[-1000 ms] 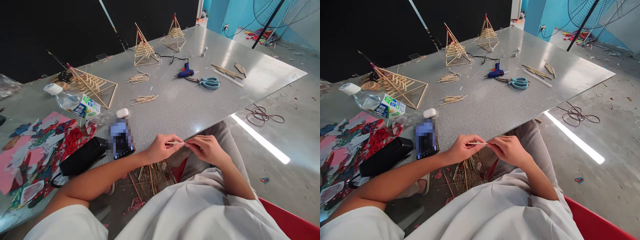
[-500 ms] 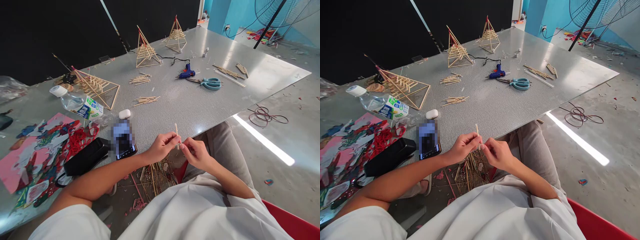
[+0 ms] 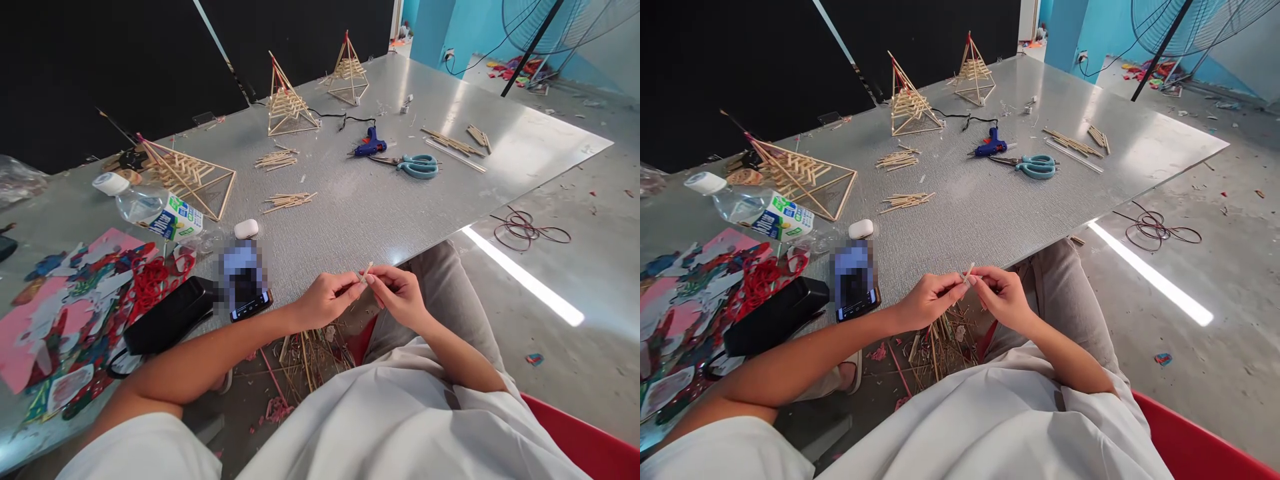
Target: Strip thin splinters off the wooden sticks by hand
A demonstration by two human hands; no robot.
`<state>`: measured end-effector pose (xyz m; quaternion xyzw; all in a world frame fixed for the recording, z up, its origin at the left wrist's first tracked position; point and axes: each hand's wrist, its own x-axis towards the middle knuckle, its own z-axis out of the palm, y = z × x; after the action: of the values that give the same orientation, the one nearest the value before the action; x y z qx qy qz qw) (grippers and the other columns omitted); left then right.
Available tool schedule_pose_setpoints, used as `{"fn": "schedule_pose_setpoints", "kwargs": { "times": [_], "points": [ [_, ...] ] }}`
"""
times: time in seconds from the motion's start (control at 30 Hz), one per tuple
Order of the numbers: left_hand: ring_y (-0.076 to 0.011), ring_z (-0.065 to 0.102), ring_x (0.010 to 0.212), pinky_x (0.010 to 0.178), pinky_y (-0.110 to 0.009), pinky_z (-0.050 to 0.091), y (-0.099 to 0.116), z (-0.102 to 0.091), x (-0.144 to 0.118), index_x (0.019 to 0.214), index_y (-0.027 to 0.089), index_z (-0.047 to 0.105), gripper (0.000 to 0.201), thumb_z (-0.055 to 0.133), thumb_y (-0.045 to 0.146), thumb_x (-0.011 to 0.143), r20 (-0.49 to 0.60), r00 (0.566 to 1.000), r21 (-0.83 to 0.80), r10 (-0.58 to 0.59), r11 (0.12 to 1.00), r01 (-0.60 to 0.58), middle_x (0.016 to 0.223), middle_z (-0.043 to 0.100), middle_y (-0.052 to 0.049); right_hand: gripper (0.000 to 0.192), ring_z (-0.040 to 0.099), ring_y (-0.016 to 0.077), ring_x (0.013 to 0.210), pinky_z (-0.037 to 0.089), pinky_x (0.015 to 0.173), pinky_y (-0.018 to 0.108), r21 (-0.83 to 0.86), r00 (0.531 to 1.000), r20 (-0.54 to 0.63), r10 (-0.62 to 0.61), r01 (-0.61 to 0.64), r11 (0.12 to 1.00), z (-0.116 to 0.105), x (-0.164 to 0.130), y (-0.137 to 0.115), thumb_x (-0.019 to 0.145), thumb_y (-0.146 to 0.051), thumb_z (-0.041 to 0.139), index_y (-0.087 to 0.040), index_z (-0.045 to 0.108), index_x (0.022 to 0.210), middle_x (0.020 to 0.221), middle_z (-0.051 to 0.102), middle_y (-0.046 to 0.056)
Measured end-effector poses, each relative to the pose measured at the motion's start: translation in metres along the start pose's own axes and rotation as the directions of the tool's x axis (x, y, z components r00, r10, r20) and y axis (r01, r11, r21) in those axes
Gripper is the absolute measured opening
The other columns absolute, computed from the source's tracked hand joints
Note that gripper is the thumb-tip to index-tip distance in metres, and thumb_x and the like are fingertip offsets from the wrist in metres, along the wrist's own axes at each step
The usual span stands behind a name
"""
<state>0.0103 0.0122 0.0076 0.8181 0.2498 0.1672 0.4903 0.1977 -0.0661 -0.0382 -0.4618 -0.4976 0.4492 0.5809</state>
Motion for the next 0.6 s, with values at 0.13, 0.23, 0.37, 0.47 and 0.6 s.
{"fn": "schedule_pose_setpoints", "kwargs": {
  "times": [0.13, 0.23, 0.37, 0.47, 0.6],
  "points": [
    [-0.0093, 0.035, 0.057, 0.054, -0.023, 0.029, -0.001, 0.0, -0.001, 0.076, 0.019, 0.05, 0.047, 0.048, 0.049, 0.112, 0.015, 1.0, 0.02, -0.007, 1.0, 0.006, 0.063, 0.037, 0.007, 0.041, 0.041, 0.0095, 0.043, 0.031, 0.042, 0.023, -0.087, 0.998, -0.03, -0.054, 0.051, 0.995, -0.001, -0.001, -0.002, 0.104, -0.057, 0.065, -0.018, 0.078, 0.102, 0.051, 0.05, -0.006],
    [-0.0095, 0.036, 0.058, 0.055, -0.023, 0.03, -0.002, 0.0, -0.001, 0.076, 0.019, 0.049, 0.046, 0.047, 0.047, 0.113, 0.016, 1.0, 0.055, 0.012, 0.998, -0.013, 0.064, 0.039, 0.006, 0.039, 0.039, 0.0094, 0.045, 0.032, 0.044, 0.024, -0.219, 0.989, -0.049, -0.141, 0.127, 0.967, -0.001, -0.002, -0.003, 0.106, -0.053, 0.062, -0.018, 0.077, 0.1, 0.052, 0.052, -0.006],
    [-0.0099, 0.039, 0.059, 0.058, -0.023, 0.033, -0.005, 0.001, -0.002, 0.079, 0.019, 0.05, 0.042, 0.046, 0.043, 0.113, 0.014, 0.999, 0.105, 0.041, 0.994, -0.043, 0.066, 0.044, 0.006, 0.032, 0.041, 0.0089, 0.046, 0.033, 0.046, 0.023, -0.379, 0.967, -0.092, -0.239, 0.187, 0.906, 0.005, -0.004, 0.002, 0.108, -0.045, 0.058, -0.019, 0.074, 0.099, 0.057, 0.061, -0.003],
    [-0.01, 0.04, 0.059, 0.06, -0.023, 0.033, -0.007, 0.002, -0.002, 0.082, 0.019, 0.051, 0.038, 0.045, 0.04, 0.113, 0.012, 0.998, 0.123, 0.054, 0.991, -0.055, 0.067, 0.045, 0.006, 0.027, 0.042, 0.0091, 0.046, 0.034, 0.047, 0.023, -0.415, 0.956, -0.125, -0.264, 0.191, 0.89, 0.011, -0.006, 0.006, 0.107, -0.041, 0.058, -0.02, 0.073, 0.1, 0.057, 0.063, -0.003],
    [-0.0103, 0.041, 0.06, 0.061, -0.024, 0.033, -0.009, 0.002, -0.002, 0.082, 0.019, 0.051, 0.036, 0.045, 0.036, 0.113, 0.01, 0.997, 0.145, 0.076, 0.986, -0.077, 0.068, 0.046, 0.005, 0.027, 0.036, 0.0089, 0.046, 0.032, 0.046, 0.023, -0.367, 0.958, -0.156, -0.24, 0.169, 0.915, 0.016, -0.006, 0.005, 0.106, -0.039, 0.058, -0.019, 0.073, 0.099, 0.053, 0.053, -0.006]
  ]
}}
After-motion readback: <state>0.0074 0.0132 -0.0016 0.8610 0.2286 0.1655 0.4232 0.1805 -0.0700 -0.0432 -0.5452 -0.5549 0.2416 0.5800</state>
